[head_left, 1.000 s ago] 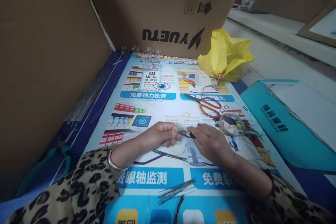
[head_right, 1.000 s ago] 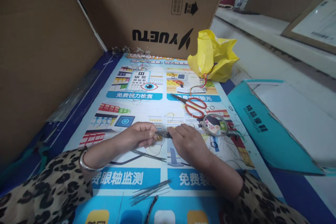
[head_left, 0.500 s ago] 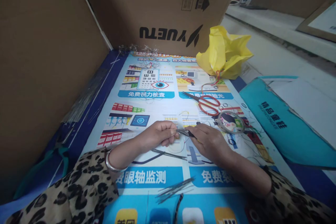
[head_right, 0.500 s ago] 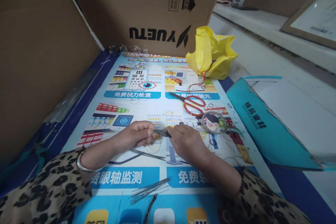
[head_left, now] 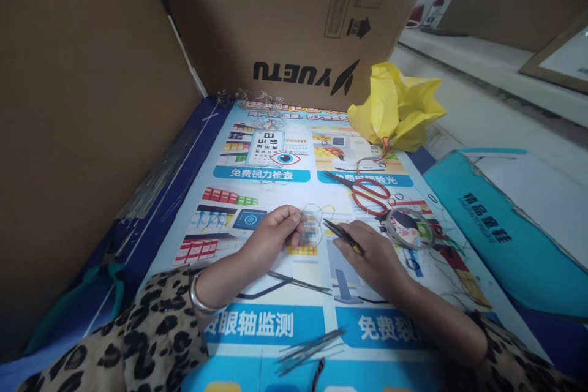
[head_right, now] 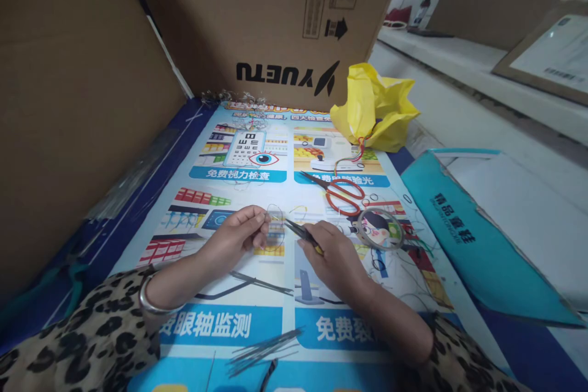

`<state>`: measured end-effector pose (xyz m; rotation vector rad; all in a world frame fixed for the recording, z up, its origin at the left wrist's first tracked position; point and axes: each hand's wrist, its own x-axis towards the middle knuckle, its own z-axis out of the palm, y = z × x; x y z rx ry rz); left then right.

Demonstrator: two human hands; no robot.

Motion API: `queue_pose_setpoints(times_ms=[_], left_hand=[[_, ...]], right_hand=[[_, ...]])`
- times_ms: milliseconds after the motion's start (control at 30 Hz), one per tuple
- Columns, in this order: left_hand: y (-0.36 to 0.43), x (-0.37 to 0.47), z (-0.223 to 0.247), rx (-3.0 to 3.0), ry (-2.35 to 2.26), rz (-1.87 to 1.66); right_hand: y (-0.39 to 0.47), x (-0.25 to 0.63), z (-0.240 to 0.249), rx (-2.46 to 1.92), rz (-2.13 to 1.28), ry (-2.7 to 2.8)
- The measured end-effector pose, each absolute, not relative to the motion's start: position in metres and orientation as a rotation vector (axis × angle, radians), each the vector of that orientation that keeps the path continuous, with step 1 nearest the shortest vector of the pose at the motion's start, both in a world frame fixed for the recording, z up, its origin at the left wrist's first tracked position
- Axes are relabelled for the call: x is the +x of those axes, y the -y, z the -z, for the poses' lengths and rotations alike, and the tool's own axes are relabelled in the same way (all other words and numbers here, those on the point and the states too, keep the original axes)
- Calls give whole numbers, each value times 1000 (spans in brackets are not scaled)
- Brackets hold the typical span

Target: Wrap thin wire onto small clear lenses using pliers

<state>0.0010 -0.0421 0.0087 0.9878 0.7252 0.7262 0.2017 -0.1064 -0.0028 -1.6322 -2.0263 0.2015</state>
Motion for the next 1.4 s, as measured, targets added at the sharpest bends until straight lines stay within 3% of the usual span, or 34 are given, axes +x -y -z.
queue_pose_setpoints(times_ms=[1400], left_hand=[[42, 6, -8, 1073, -767, -570]], right_hand=[[105, 198, 10, -1576, -211, 2128]])
